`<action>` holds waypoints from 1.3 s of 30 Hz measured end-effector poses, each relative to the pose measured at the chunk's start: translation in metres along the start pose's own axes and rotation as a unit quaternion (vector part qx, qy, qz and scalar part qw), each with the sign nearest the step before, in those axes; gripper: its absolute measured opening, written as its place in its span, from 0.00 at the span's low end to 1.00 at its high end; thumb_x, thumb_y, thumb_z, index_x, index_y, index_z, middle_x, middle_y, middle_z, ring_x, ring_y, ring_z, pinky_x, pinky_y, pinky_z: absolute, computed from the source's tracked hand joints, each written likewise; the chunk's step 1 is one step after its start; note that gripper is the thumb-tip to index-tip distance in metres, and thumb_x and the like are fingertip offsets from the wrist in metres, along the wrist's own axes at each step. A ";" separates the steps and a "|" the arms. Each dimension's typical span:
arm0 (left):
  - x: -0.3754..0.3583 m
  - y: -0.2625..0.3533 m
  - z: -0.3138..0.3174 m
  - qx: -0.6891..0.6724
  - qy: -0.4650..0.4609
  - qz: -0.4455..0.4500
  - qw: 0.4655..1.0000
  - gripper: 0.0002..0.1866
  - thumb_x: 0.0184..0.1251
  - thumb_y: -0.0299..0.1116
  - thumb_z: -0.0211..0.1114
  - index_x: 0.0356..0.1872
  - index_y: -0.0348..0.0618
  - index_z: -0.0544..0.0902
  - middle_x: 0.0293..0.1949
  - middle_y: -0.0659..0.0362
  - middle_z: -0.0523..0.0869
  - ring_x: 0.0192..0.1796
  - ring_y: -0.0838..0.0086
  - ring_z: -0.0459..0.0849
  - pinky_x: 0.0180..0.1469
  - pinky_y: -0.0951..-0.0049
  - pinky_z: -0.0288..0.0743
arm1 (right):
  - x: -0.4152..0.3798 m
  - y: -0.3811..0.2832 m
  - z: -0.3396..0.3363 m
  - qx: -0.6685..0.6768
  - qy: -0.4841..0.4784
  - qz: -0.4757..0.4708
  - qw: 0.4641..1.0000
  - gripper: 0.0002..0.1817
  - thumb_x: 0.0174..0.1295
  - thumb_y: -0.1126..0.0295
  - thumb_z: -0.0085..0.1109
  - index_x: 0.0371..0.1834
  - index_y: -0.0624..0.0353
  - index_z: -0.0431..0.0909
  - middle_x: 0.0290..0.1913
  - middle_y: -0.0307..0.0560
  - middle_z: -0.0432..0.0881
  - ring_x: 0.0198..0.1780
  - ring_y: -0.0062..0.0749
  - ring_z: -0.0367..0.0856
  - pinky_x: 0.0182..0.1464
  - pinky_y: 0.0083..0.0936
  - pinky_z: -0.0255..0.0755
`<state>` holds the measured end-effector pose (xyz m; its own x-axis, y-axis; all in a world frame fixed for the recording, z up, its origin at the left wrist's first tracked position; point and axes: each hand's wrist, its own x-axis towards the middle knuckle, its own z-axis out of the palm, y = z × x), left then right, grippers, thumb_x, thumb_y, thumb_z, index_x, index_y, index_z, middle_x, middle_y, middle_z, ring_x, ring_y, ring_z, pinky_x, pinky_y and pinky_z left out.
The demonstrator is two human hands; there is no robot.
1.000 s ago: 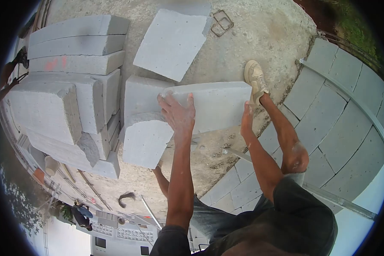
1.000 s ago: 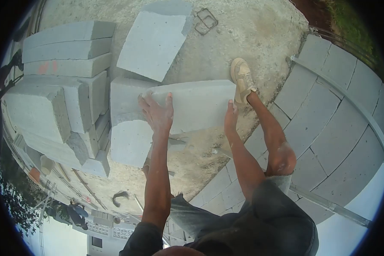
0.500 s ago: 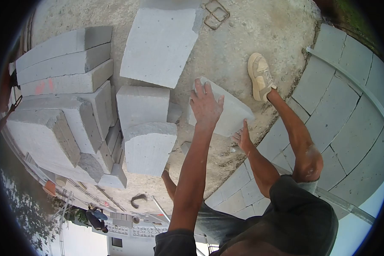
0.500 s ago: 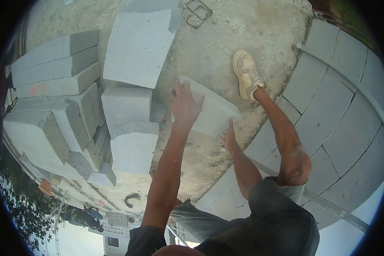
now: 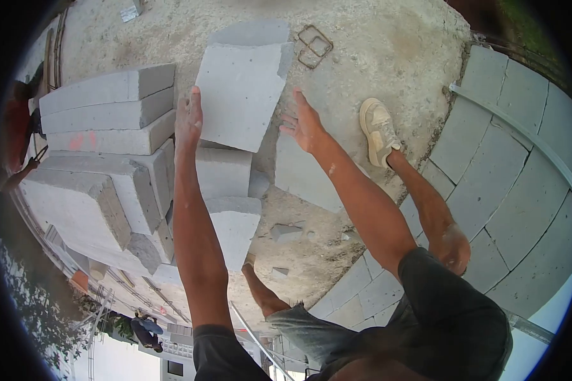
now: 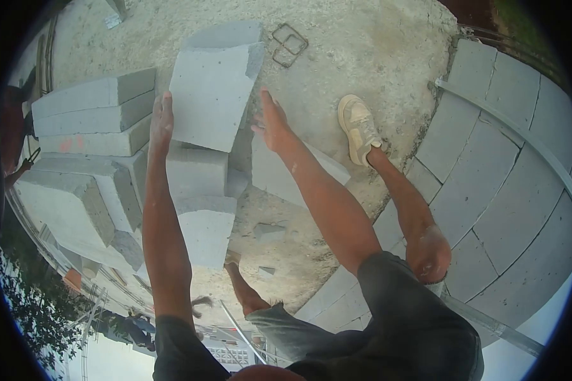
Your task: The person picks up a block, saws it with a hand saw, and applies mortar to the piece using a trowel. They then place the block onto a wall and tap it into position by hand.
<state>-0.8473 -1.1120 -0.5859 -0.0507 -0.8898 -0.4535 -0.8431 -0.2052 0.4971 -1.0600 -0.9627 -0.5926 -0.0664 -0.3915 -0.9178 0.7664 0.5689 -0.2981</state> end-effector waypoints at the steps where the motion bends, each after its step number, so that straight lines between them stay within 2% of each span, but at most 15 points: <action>1: 0.003 0.000 0.004 0.010 -0.036 -0.035 0.999 0.52 0.66 0.72 0.55 0.72 0.29 0.65 0.70 0.33 0.67 0.73 0.43 0.65 0.72 0.48 0.62 | 0.010 0.001 0.027 0.009 -0.021 0.035 0.999 0.53 0.69 0.33 0.45 0.82 0.62 0.40 0.81 0.60 0.49 0.79 0.54 0.53 0.77 0.53 0.52; 4: -0.022 0.023 0.014 0.055 -0.048 -0.118 0.990 0.56 0.62 0.76 0.54 0.70 0.26 0.68 0.66 0.35 0.75 0.72 0.44 0.69 0.73 0.53 0.62 | 0.027 0.026 0.062 -0.153 0.192 0.006 0.970 0.56 0.68 0.30 0.44 0.81 0.67 0.40 0.81 0.63 0.48 0.79 0.55 0.55 0.77 0.53 0.52; 5: -0.046 0.032 0.015 0.080 -0.060 -0.108 0.989 0.56 0.61 0.76 0.56 0.70 0.26 0.67 0.65 0.36 0.74 0.71 0.44 0.70 0.71 0.51 0.63 | -0.004 0.004 0.057 -0.095 0.172 0.020 0.980 0.54 0.69 0.31 0.43 0.80 0.70 0.43 0.80 0.66 0.50 0.79 0.53 0.53 0.77 0.51 0.53; 7: -0.104 0.065 0.018 0.095 -0.071 -0.118 0.986 0.55 0.60 0.74 0.59 0.70 0.27 0.66 0.64 0.37 0.73 0.68 0.44 0.71 0.68 0.49 0.66 | -0.012 0.006 0.008 -0.008 0.027 -0.044 0.999 0.51 0.70 0.33 0.42 0.79 0.70 0.49 0.78 0.64 0.56 0.78 0.52 0.57 0.75 0.48 0.58; 10: -0.200 0.090 0.049 0.007 -0.098 -0.154 0.983 0.55 0.60 0.66 0.67 0.73 0.27 0.60 0.64 0.39 0.70 0.66 0.42 0.71 0.65 0.48 0.69 | -0.049 -0.004 -0.050 -0.188 0.170 -0.063 0.965 0.47 0.72 0.34 0.42 0.79 0.64 0.54 0.75 0.59 0.64 0.74 0.48 0.64 0.74 0.43 0.60; 11: -0.229 0.086 0.069 -0.039 -0.103 -0.166 0.980 0.57 0.59 0.66 0.68 0.73 0.26 0.57 0.64 0.38 0.69 0.66 0.39 0.71 0.65 0.48 0.70 | -0.063 -0.007 -0.067 -0.254 0.201 -0.076 0.943 0.46 0.72 0.34 0.42 0.80 0.60 0.55 0.75 0.56 0.65 0.73 0.46 0.66 0.74 0.40 0.60; 15: -0.329 0.068 0.128 -0.222 -0.205 -0.337 0.892 0.58 0.58 0.64 0.70 0.76 0.30 0.54 0.67 0.38 0.67 0.67 0.40 0.71 0.66 0.47 0.69 | -0.106 0.020 -0.134 -0.476 0.232 -0.079 0.845 0.47 0.71 0.34 0.44 0.76 0.68 0.60 0.74 0.64 0.64 0.75 0.54 0.63 0.73 0.42 0.59; 19: -0.393 0.012 0.191 -0.293 -0.193 -0.334 0.875 0.53 0.61 0.60 0.71 0.76 0.34 0.57 0.70 0.39 0.66 0.69 0.45 0.72 0.68 0.50 0.68 | -0.099 0.062 -0.171 -0.596 0.214 -0.068 0.771 0.47 0.70 0.32 0.44 0.73 0.67 0.64 0.72 0.67 0.66 0.74 0.59 0.63 0.73 0.46 0.58; 22: -0.400 -0.028 0.178 -0.500 -0.207 -0.398 0.741 0.45 0.67 0.52 0.70 0.76 0.38 0.61 0.71 0.42 0.68 0.71 0.54 0.72 0.69 0.56 0.68 | -0.097 0.077 -0.189 -0.634 0.167 -0.098 0.749 0.41 0.71 0.39 0.52 0.72 0.66 0.65 0.69 0.66 0.69 0.72 0.58 0.66 0.73 0.46 0.58; 25: -0.415 -0.046 0.098 -0.450 -0.023 -0.364 0.815 0.36 0.73 0.45 0.66 0.76 0.43 0.63 0.71 0.48 0.71 0.71 0.61 0.73 0.69 0.60 0.68 | -0.124 0.082 -0.150 -0.730 0.182 -0.300 0.587 0.35 0.70 0.50 0.59 0.71 0.65 0.66 0.68 0.64 0.71 0.70 0.59 0.68 0.72 0.45 0.61; 28: -0.430 -0.112 0.033 -0.350 0.223 -0.422 0.806 0.37 0.75 0.46 0.63 0.77 0.43 0.60 0.74 0.50 0.67 0.71 0.62 0.72 0.70 0.60 0.66 | -0.154 0.093 -0.046 -0.615 0.006 -0.241 0.750 0.33 0.68 0.58 0.64 0.70 0.64 0.66 0.67 0.63 0.72 0.68 0.59 0.70 0.70 0.46 0.63; 30: -0.434 -0.180 0.001 -0.292 0.331 -0.495 0.748 0.39 0.77 0.56 0.55 0.78 0.42 0.57 0.75 0.50 0.64 0.72 0.60 0.70 0.71 0.59 0.65 | -0.145 0.125 -0.003 -0.627 -0.102 -0.230 0.738 0.41 0.71 0.47 0.58 0.75 0.69 0.59 0.72 0.65 0.66 0.71 0.58 0.67 0.74 0.46 0.59; 33: -0.423 -0.269 -0.037 -0.396 0.338 -0.567 0.638 0.42 0.77 0.65 0.46 0.79 0.43 0.56 0.76 0.52 0.62 0.73 0.60 0.68 0.71 0.59 0.65 | -0.118 0.194 0.043 -0.660 -0.123 -0.324 0.666 0.37 0.68 0.49 0.60 0.68 0.71 0.66 0.65 0.68 0.73 0.68 0.60 0.71 0.69 0.48 0.65; 36: -0.426 -0.368 -0.013 -0.588 0.239 -0.499 0.589 0.45 0.74 0.70 0.43 0.79 0.45 0.55 0.76 0.52 0.63 0.73 0.59 0.68 0.70 0.59 0.66 | -0.130 0.246 0.059 -0.709 -0.056 -0.274 0.648 0.43 0.66 0.44 0.60 0.67 0.75 0.66 0.64 0.71 0.73 0.69 0.61 0.70 0.69 0.48 0.65; 39: -0.422 -0.288 -0.047 -0.506 0.217 -0.499 0.669 0.48 0.72 0.71 0.47 0.80 0.46 0.54 0.76 0.52 0.63 0.73 0.59 0.68 0.71 0.58 0.65 | -0.155 0.247 0.043 -0.693 -0.016 -0.236 0.681 0.45 0.65 0.41 0.61 0.66 0.76 0.67 0.63 0.73 0.73 0.68 0.61 0.71 0.70 0.48 0.64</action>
<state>-0.5576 -0.6963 -0.5029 0.6132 -0.0926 -0.7845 0.4650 -0.7605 0.4532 -0.8332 -0.7924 -0.5130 -0.0646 -0.7708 -0.6337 -0.6759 0.5010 -0.5405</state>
